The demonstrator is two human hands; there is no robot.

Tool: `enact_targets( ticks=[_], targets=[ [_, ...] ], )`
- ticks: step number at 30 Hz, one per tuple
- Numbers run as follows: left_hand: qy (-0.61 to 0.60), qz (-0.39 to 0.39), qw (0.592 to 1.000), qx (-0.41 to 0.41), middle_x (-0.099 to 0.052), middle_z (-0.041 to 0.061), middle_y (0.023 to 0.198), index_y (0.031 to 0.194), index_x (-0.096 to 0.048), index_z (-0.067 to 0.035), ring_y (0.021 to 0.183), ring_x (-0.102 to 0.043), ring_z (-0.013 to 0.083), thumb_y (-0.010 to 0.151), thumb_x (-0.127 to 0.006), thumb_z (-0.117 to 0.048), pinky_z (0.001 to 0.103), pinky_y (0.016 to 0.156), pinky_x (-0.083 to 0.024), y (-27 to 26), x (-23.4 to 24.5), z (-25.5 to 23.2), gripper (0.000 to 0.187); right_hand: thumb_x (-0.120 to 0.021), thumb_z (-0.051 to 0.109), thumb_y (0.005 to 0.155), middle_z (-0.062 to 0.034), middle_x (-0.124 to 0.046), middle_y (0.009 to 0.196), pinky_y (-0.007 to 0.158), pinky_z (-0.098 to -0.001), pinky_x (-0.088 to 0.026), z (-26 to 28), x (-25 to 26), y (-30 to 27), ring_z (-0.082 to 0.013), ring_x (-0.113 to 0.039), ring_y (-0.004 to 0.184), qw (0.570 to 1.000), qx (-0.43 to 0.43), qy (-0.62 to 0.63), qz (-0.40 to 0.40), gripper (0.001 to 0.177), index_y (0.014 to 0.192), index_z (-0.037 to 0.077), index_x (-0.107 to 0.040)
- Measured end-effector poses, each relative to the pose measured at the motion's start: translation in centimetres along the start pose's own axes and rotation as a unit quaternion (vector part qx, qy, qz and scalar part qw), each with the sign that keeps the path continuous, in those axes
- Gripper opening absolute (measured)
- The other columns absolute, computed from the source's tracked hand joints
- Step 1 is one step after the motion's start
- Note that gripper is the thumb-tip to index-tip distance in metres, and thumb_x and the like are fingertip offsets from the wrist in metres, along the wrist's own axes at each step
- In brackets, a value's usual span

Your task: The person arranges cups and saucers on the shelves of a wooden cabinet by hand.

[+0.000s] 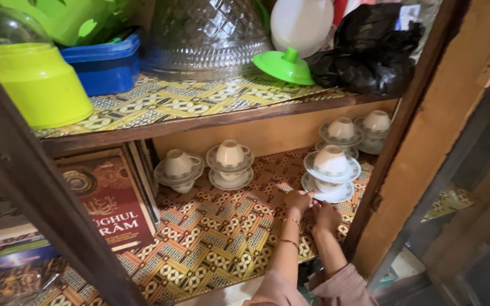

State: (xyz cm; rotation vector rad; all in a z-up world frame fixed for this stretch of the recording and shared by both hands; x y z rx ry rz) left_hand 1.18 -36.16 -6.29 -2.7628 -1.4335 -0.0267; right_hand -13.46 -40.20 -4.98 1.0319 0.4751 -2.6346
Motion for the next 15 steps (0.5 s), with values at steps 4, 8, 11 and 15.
enact_targets(
  ticks=[4, 8, 11, 15],
  targets=[
    [-0.089, -0.015, 0.996, -0.026, -0.077, 0.013, 0.077, 0.08, -0.074, 0.006, 0.064, -0.074, 0.0181, 0.084, -0.073, -0.015, 0.033, 0.061, -0.06, 0.0, -0.5, -0.9, 0.022, -0.055, -0.001, 0.097, -0.0187, -0.065, 0.11, 0.067, -0.0323, -0.058, 0.5, -0.1, 0.5, -0.0234, -0.071, 0.086, 0.999, 0.028, -0.017, 0.033, 0.032, 0.128, -0.002, -0.049],
    [0.095, -0.078, 0.991, -0.052, -0.077, 0.016, 0.076, 0.078, -0.076, 0.005, 0.066, -0.075, 0.0197, 0.082, -0.072, -0.02, 0.031, 0.065, -0.06, -0.6, 0.9, -1.5, 0.026, -0.054, 0.001, 0.093, -0.013, -0.068, 0.109, 0.069, -0.0334, -0.057, 1.9, -0.8, -0.9, -0.0233, -0.071, 0.087, 0.994, 0.072, -0.064, 0.052, 0.043, 0.135, 0.001, -0.051],
    [0.177, -0.097, 0.979, -0.007, -0.078, 0.016, 0.084, 0.078, -0.078, 0.0, 0.073, -0.074, 0.0217, 0.08, -0.073, -0.024, 0.032, 0.07, -0.058, -1.0, 2.3, -1.6, 0.025, -0.061, 0.005, 0.091, -0.0153, -0.069, 0.112, 0.083, -0.0411, -0.054, 2.8, -0.9, -1.7, -0.0316, -0.07, 0.097, 0.962, 0.168, -0.216, 0.02, 0.048, 0.138, -0.001, -0.053],
    [0.158, -0.124, 0.979, -0.038, -0.076, 0.021, 0.087, 0.08, -0.076, 0.002, 0.084, -0.075, 0.0328, 0.079, -0.072, -0.022, 0.042, 0.077, -0.06, -1.8, 4.3, -2.1, 0.024, -0.072, 0.01, 0.089, -0.0319, -0.056, 0.126, 0.095, -0.0503, -0.045, 3.7, -0.3, -2.0, -0.0486, -0.059, 0.111, 0.88, 0.283, -0.372, -0.087, 0.053, 0.136, -0.006, -0.053]
  ],
)
Point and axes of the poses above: each hand's wrist, its own y-axis towards the middle knuckle, its own x-axis out of the back of the hand, z = x × y, the point moved 8 cm from there along y, towards the middle knuckle
